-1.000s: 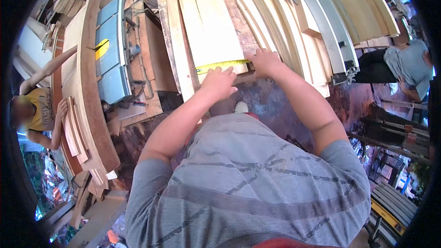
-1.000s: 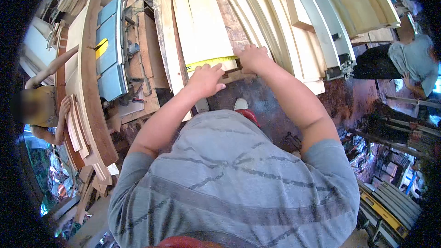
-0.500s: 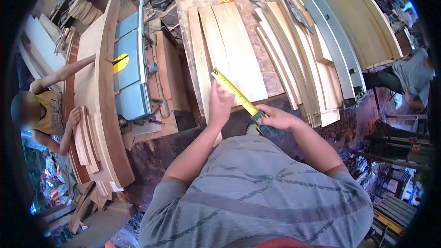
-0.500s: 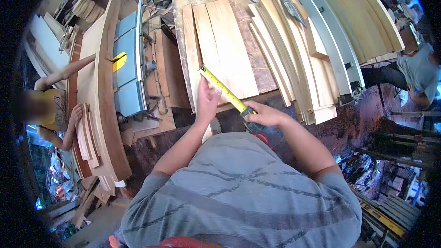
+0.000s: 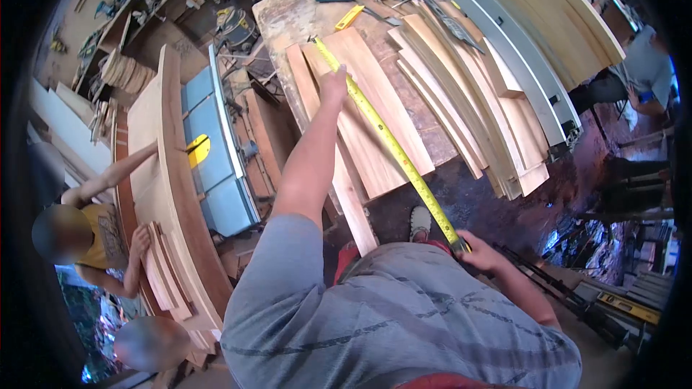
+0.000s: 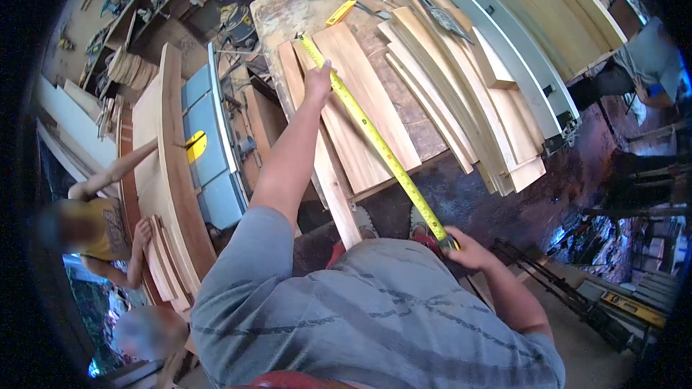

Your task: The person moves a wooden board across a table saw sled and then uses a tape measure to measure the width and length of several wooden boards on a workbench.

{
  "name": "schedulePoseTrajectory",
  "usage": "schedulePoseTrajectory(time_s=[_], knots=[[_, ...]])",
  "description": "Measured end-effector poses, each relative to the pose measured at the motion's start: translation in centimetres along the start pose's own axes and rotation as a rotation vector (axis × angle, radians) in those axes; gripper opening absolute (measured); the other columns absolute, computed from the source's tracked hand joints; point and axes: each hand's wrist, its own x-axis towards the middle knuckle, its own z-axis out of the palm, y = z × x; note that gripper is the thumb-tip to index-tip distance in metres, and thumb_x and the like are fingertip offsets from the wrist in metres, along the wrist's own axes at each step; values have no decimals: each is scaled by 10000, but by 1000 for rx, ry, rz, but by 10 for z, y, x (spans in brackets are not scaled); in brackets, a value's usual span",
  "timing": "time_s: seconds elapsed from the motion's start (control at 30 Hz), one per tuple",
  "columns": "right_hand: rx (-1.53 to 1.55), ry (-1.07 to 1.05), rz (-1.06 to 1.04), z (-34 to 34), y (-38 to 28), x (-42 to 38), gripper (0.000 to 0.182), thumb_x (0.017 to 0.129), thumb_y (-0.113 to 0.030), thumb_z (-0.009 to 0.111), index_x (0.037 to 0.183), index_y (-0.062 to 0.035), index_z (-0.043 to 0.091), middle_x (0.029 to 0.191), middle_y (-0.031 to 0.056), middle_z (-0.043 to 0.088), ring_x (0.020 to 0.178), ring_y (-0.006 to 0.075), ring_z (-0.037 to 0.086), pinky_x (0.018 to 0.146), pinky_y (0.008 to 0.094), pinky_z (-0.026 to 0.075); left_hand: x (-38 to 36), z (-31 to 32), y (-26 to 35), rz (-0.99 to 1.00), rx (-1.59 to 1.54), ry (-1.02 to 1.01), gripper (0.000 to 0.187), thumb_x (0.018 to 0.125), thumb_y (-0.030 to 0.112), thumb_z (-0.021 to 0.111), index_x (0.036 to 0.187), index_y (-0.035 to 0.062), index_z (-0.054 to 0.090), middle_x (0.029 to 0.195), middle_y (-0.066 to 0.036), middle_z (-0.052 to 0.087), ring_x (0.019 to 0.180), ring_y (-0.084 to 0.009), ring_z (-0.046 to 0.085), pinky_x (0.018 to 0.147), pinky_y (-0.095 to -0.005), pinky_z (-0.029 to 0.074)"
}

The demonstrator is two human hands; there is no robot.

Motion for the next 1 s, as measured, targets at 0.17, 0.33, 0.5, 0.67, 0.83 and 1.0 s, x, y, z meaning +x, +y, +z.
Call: schedulePoseTrajectory(time_s=[0.17, 0.33, 0.5, 0.67, 0.83, 1.0], knots=[[140, 108, 18, 34, 8, 0, 575, 878, -190, 624, 1401, -29, 448, 1229, 99, 554, 1179, 185, 498, 1038, 328, 381, -39, 21, -1, 384, 806, 141, 627, 916, 419, 654, 1267, -80, 510, 1210, -308, 575, 1164, -483, 535, 1004, -520, 429], [111, 219, 92, 52, -33, 26, 575, 857, -224, 652, 1378, -46, 484, 1118, 111, 613, 1052, 189, 563, 946, 321, 450, -52, 14, -42, 786, 1036, -93, 712, 918, 442, 629, 1456, 33, 405, 1450, -317, 387, 1369, -452, 352, 1149, -531, 266], [75, 330, 126, 79, -41, 33, 600, 835, -267, 660, 1373, -58, 495, 1109, 150, 633, 1037, 227, 596, 935, 336, 458, -58, 14, -38, 698, 1155, -212, 681, 984, 462, 514, 1488, 29, 366, 1527, -296, 318, 1440, -430, 268, 1180, -537, 191], [4, 420, 137, 94, -57, 29, 680, 820, -324, 656, 1410, -44, 466, 1242, 252, 614, 1169, 339, 600, 1004, 375, 451, -60, 15, -36, 689, 1113, -302, 700, 1005, 491, 446, 1513, 25, 324, 1540, -276, 319, 1464, -397, 246, 1195, -526, 145], [-71, 441, 236, 87, -62, 40, 694, 798, -354, 650, 1423, -116, 465, 1152, 253, 647, 1075, 377, 633, 943, 405, 489, -58, 14, -37, 669, 1143, -298, 612, 1041, 421, 389, 1515, 39, 330, 1547, -273, 313, 1472, -394, 234, 1195, -536, 134], [-164, 500, 253, 94, -47, 24, 703, 776, -340, 653, 1417, -122, 463, 1215, 244, 618, 1125, 386, 604, 961, 426, 474, -63, 17, -40, 681, 1198, -315, 568, 1046, 380, 386, 1510, 54, 349, 1544, -261, 329, 1466, -396, 248, 1185, -559, 150]])
